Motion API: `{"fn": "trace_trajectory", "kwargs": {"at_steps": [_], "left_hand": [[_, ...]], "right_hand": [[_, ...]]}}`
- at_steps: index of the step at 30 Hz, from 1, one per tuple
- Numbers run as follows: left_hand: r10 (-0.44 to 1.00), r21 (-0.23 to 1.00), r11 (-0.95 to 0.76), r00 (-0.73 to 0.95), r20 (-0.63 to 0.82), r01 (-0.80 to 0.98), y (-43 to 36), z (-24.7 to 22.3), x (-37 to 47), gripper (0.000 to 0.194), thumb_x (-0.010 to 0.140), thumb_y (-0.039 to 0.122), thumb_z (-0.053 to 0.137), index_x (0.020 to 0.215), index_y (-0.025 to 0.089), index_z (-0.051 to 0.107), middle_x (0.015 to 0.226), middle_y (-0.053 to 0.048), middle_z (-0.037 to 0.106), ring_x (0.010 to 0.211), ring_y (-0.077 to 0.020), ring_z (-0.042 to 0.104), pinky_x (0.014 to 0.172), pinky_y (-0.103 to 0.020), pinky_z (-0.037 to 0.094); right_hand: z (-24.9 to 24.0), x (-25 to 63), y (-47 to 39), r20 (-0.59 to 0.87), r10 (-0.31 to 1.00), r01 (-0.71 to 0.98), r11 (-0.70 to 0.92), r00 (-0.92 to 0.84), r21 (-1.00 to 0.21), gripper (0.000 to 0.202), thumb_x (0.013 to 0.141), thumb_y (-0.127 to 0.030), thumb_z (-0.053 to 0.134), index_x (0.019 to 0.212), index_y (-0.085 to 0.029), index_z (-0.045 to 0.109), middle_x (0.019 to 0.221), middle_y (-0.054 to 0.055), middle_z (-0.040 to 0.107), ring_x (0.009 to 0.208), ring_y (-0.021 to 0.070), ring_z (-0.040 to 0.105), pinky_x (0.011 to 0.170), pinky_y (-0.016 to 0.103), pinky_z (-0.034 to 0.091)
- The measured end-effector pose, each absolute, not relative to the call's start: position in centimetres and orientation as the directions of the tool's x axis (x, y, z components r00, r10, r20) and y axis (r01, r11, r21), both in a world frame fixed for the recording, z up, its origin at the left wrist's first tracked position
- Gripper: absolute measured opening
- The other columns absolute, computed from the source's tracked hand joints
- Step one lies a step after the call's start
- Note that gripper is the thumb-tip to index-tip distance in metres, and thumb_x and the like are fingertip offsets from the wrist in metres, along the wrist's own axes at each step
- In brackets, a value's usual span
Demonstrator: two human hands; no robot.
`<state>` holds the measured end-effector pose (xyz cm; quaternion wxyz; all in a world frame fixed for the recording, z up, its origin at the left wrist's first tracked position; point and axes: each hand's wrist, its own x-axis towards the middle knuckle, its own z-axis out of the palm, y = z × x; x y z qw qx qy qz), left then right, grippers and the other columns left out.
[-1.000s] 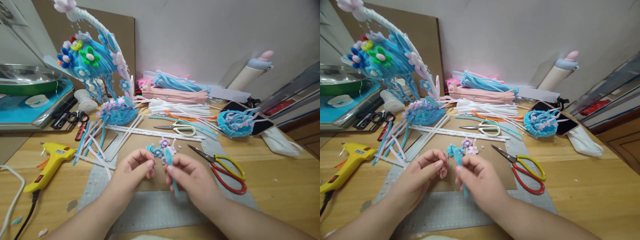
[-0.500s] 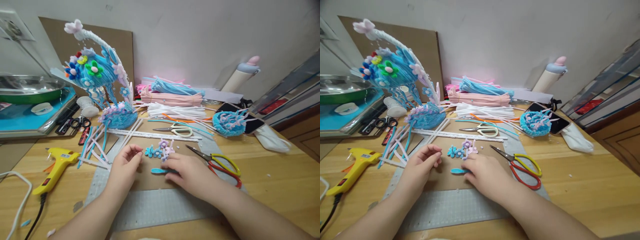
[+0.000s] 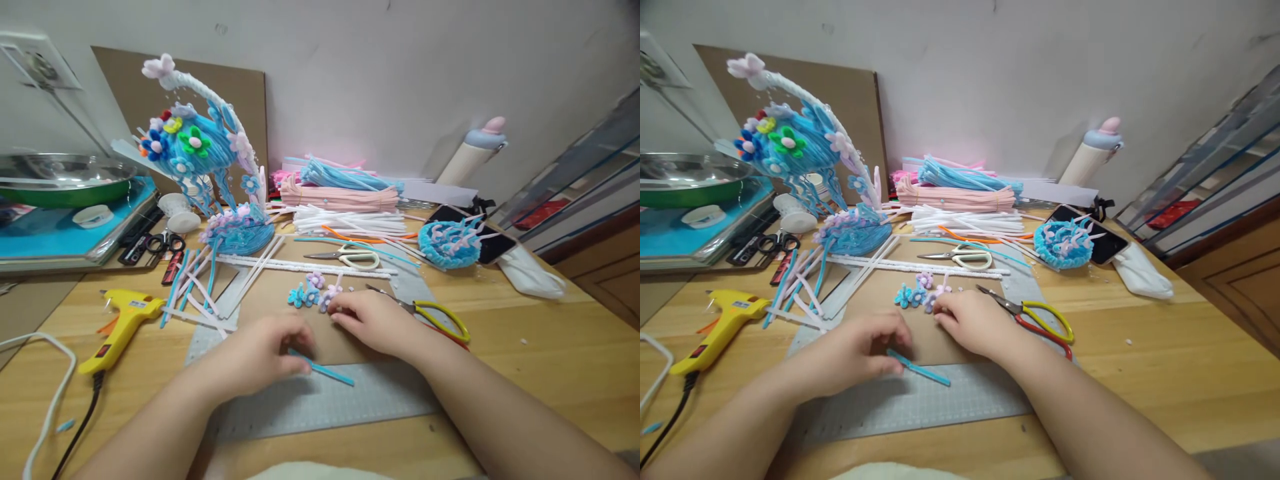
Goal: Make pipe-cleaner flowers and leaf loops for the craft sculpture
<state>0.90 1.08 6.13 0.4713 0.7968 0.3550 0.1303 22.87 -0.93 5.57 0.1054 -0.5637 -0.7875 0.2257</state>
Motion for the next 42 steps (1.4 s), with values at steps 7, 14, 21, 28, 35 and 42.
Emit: {"fn": "trace_trajectory", "kwargs": {"at_steps": [7, 14, 21, 28, 35, 42], "left_hand": [[0.676, 0.693, -0.386, 0.698, -0.237, 0.609, 1.3, 5.2, 0.7, 0.011, 0.078, 0.022, 0.056, 0.081, 0.022, 0.066, 0.073, 0.002, 0.065, 0.065, -0.0138, 0.056, 0.059, -0.022, 0.039], [0.793, 0.649, -0.39, 0.596, -0.123, 0.653, 1.4, 4.5, 1.6, 0.013, 0.081, 0.02, 0.05, 0.077, 0.02, 0.062, 0.082, -0.002, 0.063, 0.078, -0.0171, 0.056, 0.07, -0.027, 0.04], [0.825, 0.615, -0.406, 0.56, -0.07, 0.676, 1.1, 3.7, 1.9, 0.011, 0.082, 0.019, 0.05, 0.077, 0.022, 0.059, 0.084, -0.001, 0.061, 0.078, -0.0174, 0.056, 0.07, -0.027, 0.04], [0.83, 0.61, -0.408, 0.555, -0.063, 0.679, 1.2, 3.3, 1.9, 0.011, 0.081, 0.02, 0.053, 0.077, 0.023, 0.062, 0.084, -0.001, 0.063, 0.079, -0.0178, 0.057, 0.07, -0.027, 0.041], [0.807, 0.626, -0.433, 0.588, -0.051, 0.649, 1.3, 3.8, 1.6, 0.015, 0.084, 0.019, 0.05, 0.079, 0.023, 0.063, 0.085, 0.0, 0.064, 0.082, -0.0169, 0.058, 0.071, -0.026, 0.041], [0.788, 0.631, -0.45, 0.614, -0.053, 0.633, 1.5, 3.8, 1.6, 0.015, 0.083, 0.015, 0.051, 0.081, 0.022, 0.064, 0.087, -0.001, 0.065, 0.085, -0.0169, 0.059, 0.075, -0.026, 0.043]], "right_hand": [[5.5, 22.9, -0.9, -0.085, 0.946, 0.845, 0.236, -0.313, -0.48, 0.019, 0.087, -0.03, 0.049, 0.094, -0.024, 0.066, 0.081, 0.002, 0.069, 0.072, 0.0161, 0.059, 0.062, 0.025, 0.037], [5.2, 22.2, -1.7, -0.025, 0.88, 0.781, 0.408, -0.475, -0.473, 0.009, 0.084, -0.023, 0.055, 0.091, -0.024, 0.061, 0.09, 0.0, 0.064, 0.083, 0.0154, 0.058, 0.07, 0.024, 0.038], [4.0, 20.1, -2.5, 0.041, 0.912, 0.838, 0.393, -0.409, -0.38, 0.015, 0.08, -0.031, 0.061, 0.09, -0.022, 0.054, 0.095, 0.0, 0.059, 0.077, 0.0162, 0.058, 0.06, 0.026, 0.035], [4.2, 20.4, -2.4, 0.096, 0.911, 0.853, 0.409, -0.4, -0.326, 0.012, 0.09, -0.02, 0.044, 0.087, -0.021, 0.056, 0.087, 0.001, 0.061, 0.075, 0.015, 0.057, 0.06, 0.026, 0.033], [7.0, 23.1, -1.9, 0.127, 0.988, 0.954, 0.116, -0.084, -0.275, 0.037, 0.092, -0.04, 0.039, 0.063, -0.02, 0.051, 0.06, 0.0, 0.055, 0.058, 0.0155, 0.05, 0.053, 0.027, 0.028], [5.0, 20.1, -2.8, 0.061, 0.889, 0.806, 0.438, -0.453, -0.399, 0.014, 0.087, -0.02, 0.05, 0.099, -0.023, 0.057, 0.102, 0.001, 0.06, 0.088, 0.0157, 0.057, 0.07, 0.025, 0.039]]}}
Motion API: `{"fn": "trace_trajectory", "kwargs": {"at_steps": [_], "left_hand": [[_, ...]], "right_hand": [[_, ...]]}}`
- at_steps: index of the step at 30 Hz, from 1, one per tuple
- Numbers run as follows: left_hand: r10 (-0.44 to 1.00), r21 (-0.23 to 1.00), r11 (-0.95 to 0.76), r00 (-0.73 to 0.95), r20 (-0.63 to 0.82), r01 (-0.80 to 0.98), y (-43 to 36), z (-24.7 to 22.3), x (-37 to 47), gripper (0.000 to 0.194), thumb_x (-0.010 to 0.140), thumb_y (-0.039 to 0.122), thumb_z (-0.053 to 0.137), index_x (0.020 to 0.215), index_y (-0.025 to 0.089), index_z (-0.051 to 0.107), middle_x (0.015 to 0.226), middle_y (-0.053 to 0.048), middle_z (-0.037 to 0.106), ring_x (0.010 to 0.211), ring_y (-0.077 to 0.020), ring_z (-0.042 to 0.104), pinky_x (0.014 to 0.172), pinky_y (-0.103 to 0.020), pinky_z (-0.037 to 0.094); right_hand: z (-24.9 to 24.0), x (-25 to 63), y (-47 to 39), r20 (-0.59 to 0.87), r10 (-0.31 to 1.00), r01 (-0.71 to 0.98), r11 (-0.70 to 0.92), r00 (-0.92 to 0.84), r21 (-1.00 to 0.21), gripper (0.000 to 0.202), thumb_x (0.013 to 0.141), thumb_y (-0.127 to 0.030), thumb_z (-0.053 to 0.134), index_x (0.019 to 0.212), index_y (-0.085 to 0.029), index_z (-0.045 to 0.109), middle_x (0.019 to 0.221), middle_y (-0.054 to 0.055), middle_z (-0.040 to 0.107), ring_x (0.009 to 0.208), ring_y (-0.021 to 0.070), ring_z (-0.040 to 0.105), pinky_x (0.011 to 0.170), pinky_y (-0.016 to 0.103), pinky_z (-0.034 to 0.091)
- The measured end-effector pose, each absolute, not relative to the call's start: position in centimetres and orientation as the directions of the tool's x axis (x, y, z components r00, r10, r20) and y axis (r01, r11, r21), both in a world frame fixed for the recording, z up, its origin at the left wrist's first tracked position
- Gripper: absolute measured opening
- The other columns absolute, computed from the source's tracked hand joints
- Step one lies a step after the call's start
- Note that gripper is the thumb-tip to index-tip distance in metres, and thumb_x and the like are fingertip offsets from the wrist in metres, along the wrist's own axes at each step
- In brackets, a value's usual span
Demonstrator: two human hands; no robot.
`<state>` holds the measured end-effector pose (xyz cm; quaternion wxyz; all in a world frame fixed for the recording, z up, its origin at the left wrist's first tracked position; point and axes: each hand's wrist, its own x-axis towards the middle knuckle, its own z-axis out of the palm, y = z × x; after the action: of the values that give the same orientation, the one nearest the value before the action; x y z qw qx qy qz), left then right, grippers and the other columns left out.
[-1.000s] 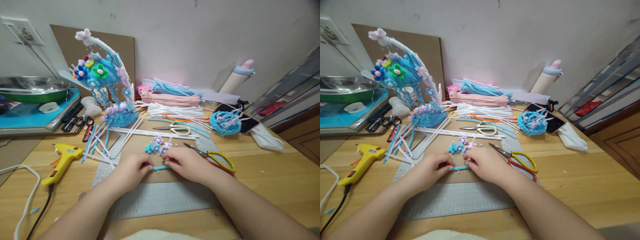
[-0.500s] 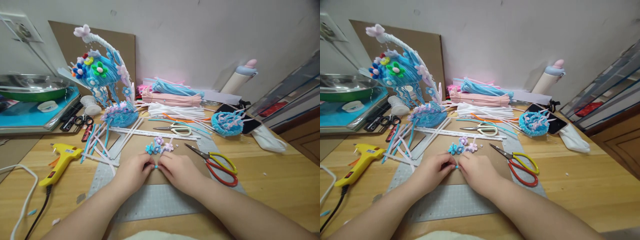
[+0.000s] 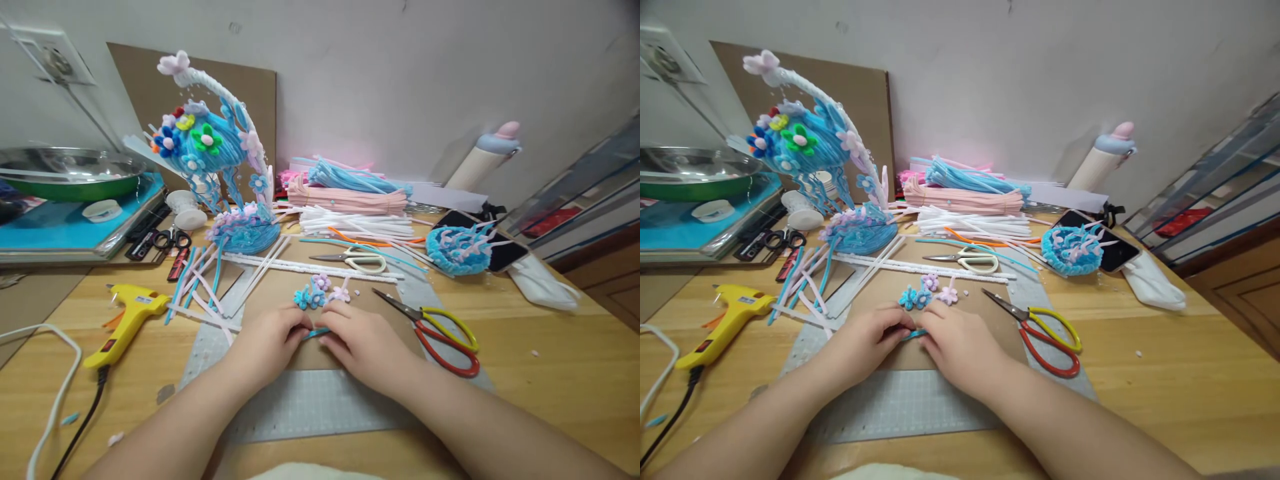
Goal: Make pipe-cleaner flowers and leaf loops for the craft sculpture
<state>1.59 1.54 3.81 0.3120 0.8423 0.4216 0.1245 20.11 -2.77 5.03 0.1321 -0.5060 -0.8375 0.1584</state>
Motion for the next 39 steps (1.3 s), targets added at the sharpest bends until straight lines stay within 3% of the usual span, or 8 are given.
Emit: {"fn": "trace_trajectory", "kwargs": {"at_steps": [6, 9, 13, 16, 18, 22, 27, 39], "left_hand": [[0.851, 0.582, -0.422, 0.526, -0.011, 0.695, 0.1, 6.1, -0.3, 0.019, 0.084, 0.022, 0.052, 0.101, 0.025, 0.06, 0.096, -0.002, 0.064, 0.082, -0.0175, 0.06, 0.072, -0.029, 0.046], [0.905, 0.557, -0.417, 0.386, 0.18, 0.718, -3.4, 6.6, -3.4, 0.016, 0.087, 0.024, 0.05, 0.1, 0.027, 0.058, 0.093, 0.0, 0.064, 0.075, -0.0148, 0.059, 0.066, -0.027, 0.047], [0.762, 0.412, -0.616, 0.376, 0.527, 0.671, -9.9, 3.6, -8.4, 0.024, 0.081, 0.008, 0.051, 0.1, 0.02, 0.059, 0.085, -0.005, 0.066, 0.08, -0.0177, 0.061, 0.072, -0.03, 0.049], [0.642, 0.171, -0.674, 0.456, 0.617, 0.719, -13.7, 0.2, -11.2, 0.029, 0.071, 0.004, 0.064, 0.094, 0.02, 0.064, 0.077, -0.003, 0.069, 0.077, -0.0194, 0.062, 0.077, -0.034, 0.047], [0.661, 0.184, -0.601, 0.354, 0.661, 0.778, -14.8, -1.2, -12.4, 0.026, 0.072, 0.005, 0.064, 0.093, 0.021, 0.065, 0.077, -0.004, 0.069, 0.078, -0.0207, 0.061, 0.077, -0.037, 0.044], [0.754, 0.322, -0.478, 0.194, 0.628, 0.817, -14.8, -1.7, -13.7, 0.027, 0.078, 0.006, 0.055, 0.098, 0.02, 0.065, 0.086, -0.009, 0.066, 0.083, -0.0231, 0.058, 0.075, -0.041, 0.041], [0.772, 0.259, -0.454, 0.232, 0.591, 0.852, -14.2, -1.2, -13.9, 0.03, 0.077, 0.008, 0.058, 0.104, 0.02, 0.063, 0.087, -0.009, 0.064, 0.081, -0.0233, 0.057, 0.073, -0.04, 0.039], [0.824, 0.313, -0.372, 0.155, 0.545, 0.874, -14.3, -1.0, -13.1, 0.03, 0.076, 0.01, 0.057, 0.105, 0.018, 0.062, 0.09, -0.009, 0.065, 0.084, -0.0244, 0.056, 0.076, -0.04, 0.038]], "right_hand": [[3.5, 19.3, -2.7, 0.05, 0.889, 0.829, 0.444, -0.455, -0.341, 0.016, 0.09, -0.021, 0.044, 0.086, -0.02, 0.059, 0.086, 0.002, 0.06, 0.077, 0.0149, 0.056, 0.064, 0.026, 0.038], [3.8, 18.8, -3.4, 0.107, 0.876, 0.801, 0.474, -0.469, -0.366, 0.013, 0.087, -0.018, 0.047, 0.084, -0.019, 0.06, 0.083, 0.003, 0.059, 0.08, 0.0161, 0.053, 0.068, 0.027, 0.038], [5.0, 15.9, -5.0, 0.188, 0.817, 0.691, 0.564, -0.544, -0.451, 0.013, 0.086, -0.016, 0.047, 0.085, -0.017, 0.059, 0.085, 0.004, 0.06, 0.082, 0.0166, 0.05, 0.073, 0.029, 0.037], [5.4, 12.2, -6.1, 0.181, 0.793, 0.64, 0.584, -0.582, -0.5, 0.01, 0.085, -0.016, 0.048, 0.083, -0.019, 0.058, 0.081, 0.002, 0.06, 0.076, 0.0154, 0.051, 0.07, 0.028, 0.036], [5.2, 9.5, -6.6, 0.172, 0.784, 0.641, 0.595, -0.597, -0.485, 0.007, 0.083, -0.017, 0.05, 0.081, -0.019, 0.057, 0.08, 0.002, 0.06, 0.076, 0.0157, 0.051, 0.069, 0.029, 0.036], [3.7, 6.1, -7.0, 0.162, 0.78, 0.666, 0.606, -0.604, -0.436, 0.007, 0.081, -0.014, 0.05, 0.078, -0.018, 0.055, 0.078, 0.002, 0.058, 0.074, 0.0162, 0.05, 0.066, 0.028, 0.034], [2.1, 5.6, -7.4, 0.194, 0.748, 0.662, 0.656, -0.635, -0.363, 0.013, 0.085, -0.013, 0.046, 0.075, -0.018, 0.053, 0.076, 0.002, 0.056, 0.073, 0.0162, 0.046, 0.065, 0.028, 0.032], [1.9, 5.9, -7.8, 0.16, 0.783, 0.651, 0.596, -0.601, -0.471, 0.014, 0.084, -0.011, 0.047, 0.076, -0.018, 0.055, 0.075, 0.003, 0.056, 0.073, 0.016, 0.047, 0.067, 0.029, 0.034]]}}
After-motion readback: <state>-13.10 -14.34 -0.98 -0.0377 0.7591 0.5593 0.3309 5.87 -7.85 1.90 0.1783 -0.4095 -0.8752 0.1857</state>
